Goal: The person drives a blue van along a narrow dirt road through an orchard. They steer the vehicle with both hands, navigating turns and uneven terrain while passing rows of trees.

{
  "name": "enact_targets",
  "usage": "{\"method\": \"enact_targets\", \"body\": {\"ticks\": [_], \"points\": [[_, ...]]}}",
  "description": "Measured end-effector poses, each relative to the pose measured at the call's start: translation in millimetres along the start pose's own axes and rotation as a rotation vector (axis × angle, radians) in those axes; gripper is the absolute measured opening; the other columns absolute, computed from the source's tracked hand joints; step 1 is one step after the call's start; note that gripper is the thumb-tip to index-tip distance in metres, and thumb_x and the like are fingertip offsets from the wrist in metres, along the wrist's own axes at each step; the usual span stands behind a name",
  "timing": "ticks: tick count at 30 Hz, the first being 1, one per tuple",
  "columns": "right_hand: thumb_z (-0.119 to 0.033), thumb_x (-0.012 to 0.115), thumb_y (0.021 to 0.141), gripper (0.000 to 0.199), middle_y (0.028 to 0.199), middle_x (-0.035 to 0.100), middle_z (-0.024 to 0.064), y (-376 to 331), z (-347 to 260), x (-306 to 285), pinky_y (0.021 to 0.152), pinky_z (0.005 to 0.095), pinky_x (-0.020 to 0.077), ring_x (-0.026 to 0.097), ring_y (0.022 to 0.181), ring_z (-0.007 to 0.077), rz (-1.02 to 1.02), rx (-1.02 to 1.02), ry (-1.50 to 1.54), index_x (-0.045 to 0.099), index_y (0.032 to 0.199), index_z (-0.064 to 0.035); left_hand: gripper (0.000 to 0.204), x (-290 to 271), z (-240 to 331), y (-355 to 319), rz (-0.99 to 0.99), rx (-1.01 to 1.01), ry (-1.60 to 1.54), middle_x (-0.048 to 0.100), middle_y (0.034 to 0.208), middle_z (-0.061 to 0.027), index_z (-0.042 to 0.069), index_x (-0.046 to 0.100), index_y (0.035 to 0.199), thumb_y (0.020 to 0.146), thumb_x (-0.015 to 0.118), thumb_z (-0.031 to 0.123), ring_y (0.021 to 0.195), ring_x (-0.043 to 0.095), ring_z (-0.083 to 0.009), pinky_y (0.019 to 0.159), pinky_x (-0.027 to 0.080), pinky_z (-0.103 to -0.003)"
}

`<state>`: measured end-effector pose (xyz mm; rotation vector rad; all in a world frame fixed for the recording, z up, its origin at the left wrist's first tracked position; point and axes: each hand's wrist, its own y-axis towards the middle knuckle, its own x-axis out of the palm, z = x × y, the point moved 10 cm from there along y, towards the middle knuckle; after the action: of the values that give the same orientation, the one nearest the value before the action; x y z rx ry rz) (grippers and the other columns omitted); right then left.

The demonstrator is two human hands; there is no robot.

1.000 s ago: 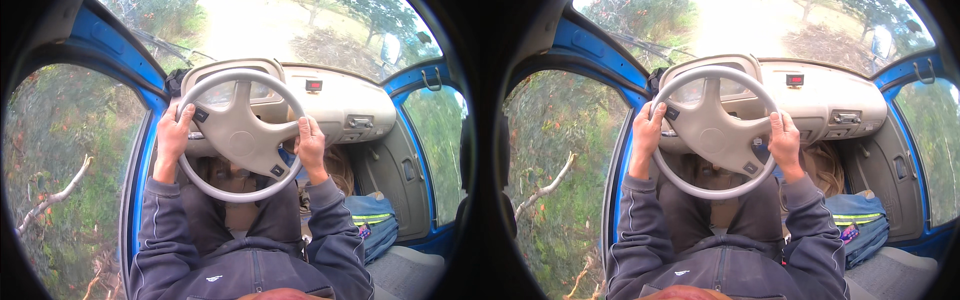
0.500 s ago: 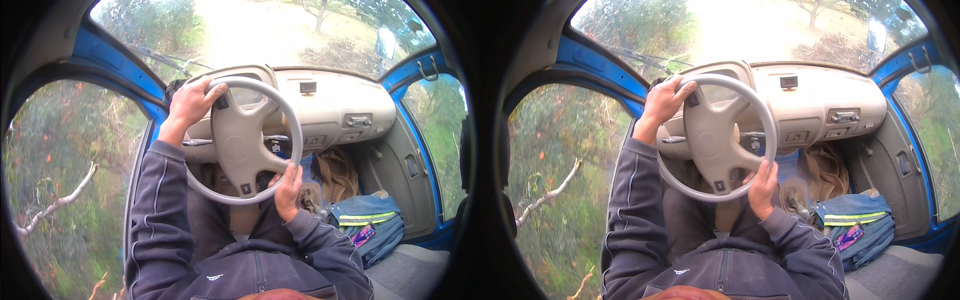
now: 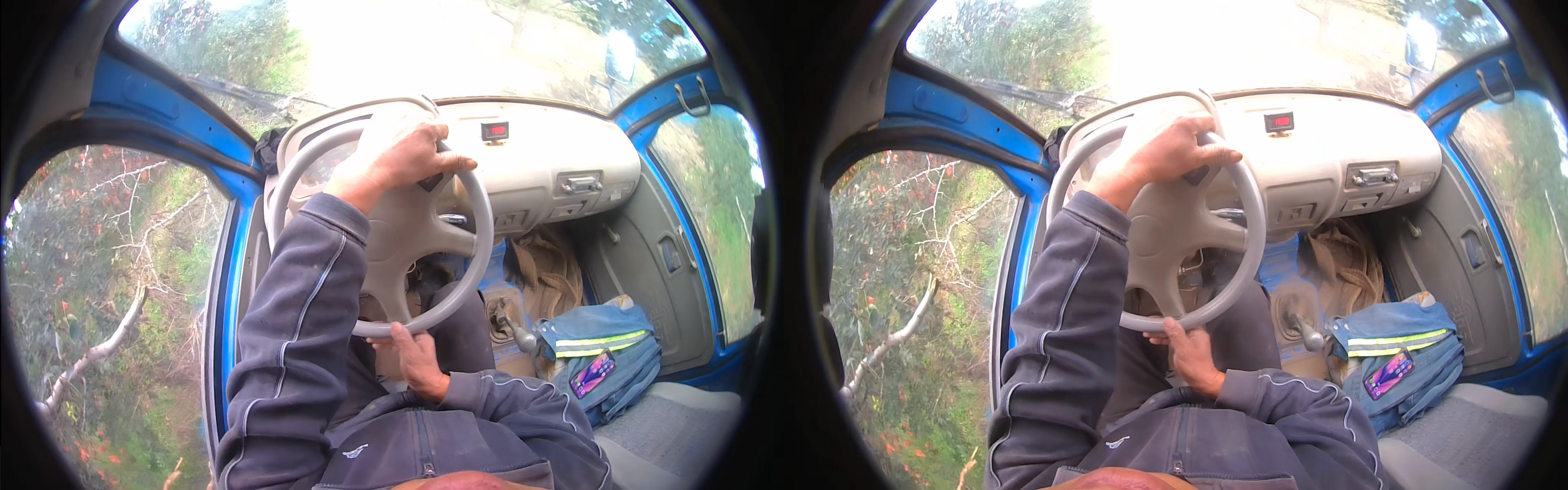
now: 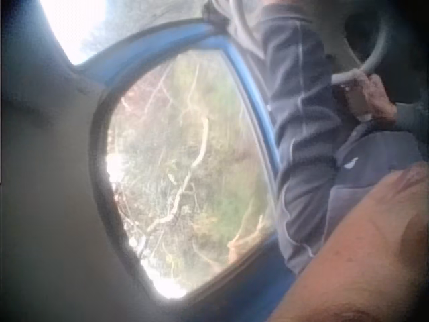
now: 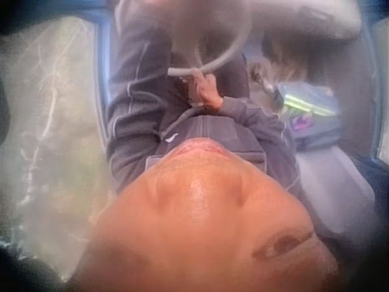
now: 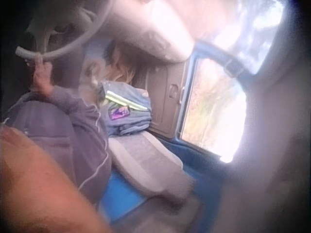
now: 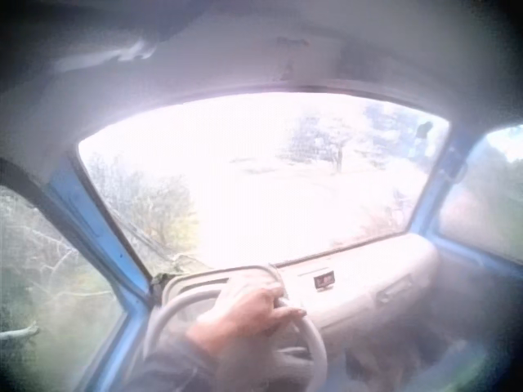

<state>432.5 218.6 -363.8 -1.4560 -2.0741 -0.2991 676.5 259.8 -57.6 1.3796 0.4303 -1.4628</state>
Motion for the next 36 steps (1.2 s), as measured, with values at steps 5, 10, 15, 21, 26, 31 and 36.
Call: {"method": "enact_targets", "body": {"ticks": [5, 10, 15, 21, 26, 31, 36], "points": [[-0.026, 0.052, 0.12, 0.035, 0.11, 0.078, 0.017, -1.7, -63.6, -50.2, 0.091, 0.0367, 0.0614, 0.075, 0.095, 0.0213, 0.219, -0.194, -0.263, 0.061, 0.131, 0.0063, 0.066, -52.9, -39.6, -42.4, 0.029, -0.225, 0.062, 0.081, 0.094, -0.0136, 0.007, 0.082, 0.113, 0.096, 0.073, 0.071, 0.088, 0.078, -0.03, 0.083, 0.061, -0.044], [-0.034, 0.053, 0.12, 0.031, 0.086, 0.064, 0.0087, 36.3, -145.3, -67.6, 0.063, 0.0374, 0.0607, 0.069, 0.067, 0.0221, 0.307, -0.328, -0.176, 0.055, 0.121, -0.0035, 0.059, -91.3, -109.1, -110.5, 0.177, -0.262, -0.117, 0.082, 0.106, -0.0173, 0.004, 0.079, 0.125, 0.102, 0.075, 0.057, 0.098, 0.079, -0.0327, 0.09, 0.059, -0.044], [-0.043, 0.055, 0.119, 0.038, 0.076, 0.053, 0.0019, 86.5, -216.3, -55.9, 0.048, 0.0288, 0.0493, 0.051, 0.052, 0.0108, 0.314, -0.428, -0.381, 0.059, 0.11, -0.0061, 0.05, -66.1, -156.2, -201.6, 0.38, -0.601, -0.397, 0.073, 0.09, -0.0096, 0.001, 0.077, 0.115, 0.106, 0.075, 0.049, 0.086, 0.066, -0.0186, 0.082, 0.054, -0.037], [-0.044, 0.055, 0.119, 0.043, 0.07, 0.051, 0.0007, 112.5, -267.8, -39.8, 0.041, 0.0264, 0.0426, 0.049, 0.049, 0.0078, 0.22, -0.519, -0.698, 0.062, 0.103, -0.0045, 0.046, -50.9, -130.7, -256.7, 0.676, -0.693, -0.385, 0.078, 0.094, -0.0202, 0.001, 0.074, 0.122, 0.109, 0.07, 0.045, 0.092, 0.077, -0.0308, 0.085, 0.056, -0.044], [-0.046, 0.059, 0.117, 0.045, 0.067, 0.051, -0.0017, 120.9, -271.2, -26.6, 0.041, 0.0273, 0.0417, 0.049, 0.048, 0.0073, 0.215, -0.448, -0.729, 0.068, 0.111, -0.0024, 0.046, -35.8, -145.9, -281.3, 0.665, -0.779, -0.495, 0.077, 0.094, -0.0147, 0.001, 0.072, 0.129, 0.112, 0.067, 0.043, 0.086, 0.072, -0.0234, 0.08, 0.055, -0.04], [-0.05, 0.062, 0.115, 0.05, 0.066, 0.054, -0.0026, 133.1, -281.3, -21.0, 0.044, 0.0309, 0.0423, 0.05, 0.05, 0.0083, 0.208, -0.434, -0.803, 0.071, 0.112, -0.0008, 0.037, -22.2, -135.1, -297.2, 0.72, -0.817, -0.67, 0.063, 0.075, -0.0016, 0.002, 0.071, 0.12, 0.115, 0.066, 0.038, 0.059, 0.057, -0.0087, 0.054, 0.046, -0.029], [-0.058, 0.056, 0.114, 0.062, 0.077, 0.068, 0.0179, 160.8, -316.8, 12.8, 0.074, 0.0468, 0.0545, 0.065, 0.073, 0.038, 0.14, -0.6, -1.168, 0.075, 0.117, 0.0002, 0.038, 10.0, -117.7, -322.9, 0.884, -0.785, -0.774, 0.052, 0.065, 0.0023, 0.007, 0.062, 0.102, 0.117, 0.06, 0.042, 0.048, 0.05, -0.0074, 0.045, 0.04, -0.026]]}}
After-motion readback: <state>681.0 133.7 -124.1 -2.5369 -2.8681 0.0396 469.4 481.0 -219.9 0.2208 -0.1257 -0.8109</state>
